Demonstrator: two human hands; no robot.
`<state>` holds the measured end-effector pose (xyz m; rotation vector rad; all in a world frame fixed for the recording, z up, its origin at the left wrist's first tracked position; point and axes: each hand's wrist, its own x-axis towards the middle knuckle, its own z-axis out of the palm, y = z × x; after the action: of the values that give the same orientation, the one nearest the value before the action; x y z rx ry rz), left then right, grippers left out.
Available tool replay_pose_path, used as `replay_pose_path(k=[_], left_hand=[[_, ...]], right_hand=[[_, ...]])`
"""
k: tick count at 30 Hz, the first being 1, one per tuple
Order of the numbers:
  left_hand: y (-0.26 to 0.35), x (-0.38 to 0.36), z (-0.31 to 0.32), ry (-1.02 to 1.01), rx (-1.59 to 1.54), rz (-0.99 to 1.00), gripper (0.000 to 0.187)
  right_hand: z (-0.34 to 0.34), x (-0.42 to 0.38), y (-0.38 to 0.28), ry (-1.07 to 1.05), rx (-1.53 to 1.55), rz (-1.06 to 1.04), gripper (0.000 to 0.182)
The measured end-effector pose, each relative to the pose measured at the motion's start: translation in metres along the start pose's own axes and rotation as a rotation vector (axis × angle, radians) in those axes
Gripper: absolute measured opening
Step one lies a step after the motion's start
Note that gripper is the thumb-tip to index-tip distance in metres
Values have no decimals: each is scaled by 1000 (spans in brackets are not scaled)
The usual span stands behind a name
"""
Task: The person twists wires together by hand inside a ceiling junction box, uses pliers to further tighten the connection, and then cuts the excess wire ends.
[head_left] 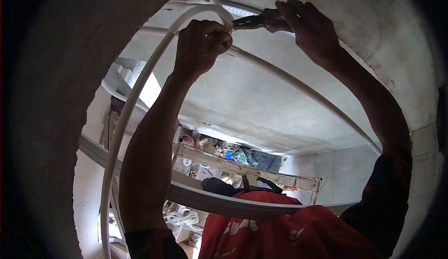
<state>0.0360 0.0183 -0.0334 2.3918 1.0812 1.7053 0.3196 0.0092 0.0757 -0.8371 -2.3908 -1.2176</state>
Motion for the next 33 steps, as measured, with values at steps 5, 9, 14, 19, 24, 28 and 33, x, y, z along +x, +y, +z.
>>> replay_pose_path(k=[5,9,14,19,24,28,33], left_hand=[[4,-3,-4,-5,56,71,14],[5,-2,-7,40,55,86,9],[0,-1,-8,18,63,74,9],[-12,-1,2,66,225,333,8],[4,-4,-5,-71,32,-25,9],[-2,0,0,54,277,314,9],[17,2,-8,-61,-124,-184,5]], right_hand=[[2,12,-8,211,-80,-82,42],[-5,17,-22,74,-137,-85,57],[8,16,-14,126,-248,-121,53],[12,17,-8,101,-189,-78,51],[19,24,4,210,-331,-169,47],[19,28,0,190,-245,-130,52],[12,34,-2,234,-328,-168,46]])
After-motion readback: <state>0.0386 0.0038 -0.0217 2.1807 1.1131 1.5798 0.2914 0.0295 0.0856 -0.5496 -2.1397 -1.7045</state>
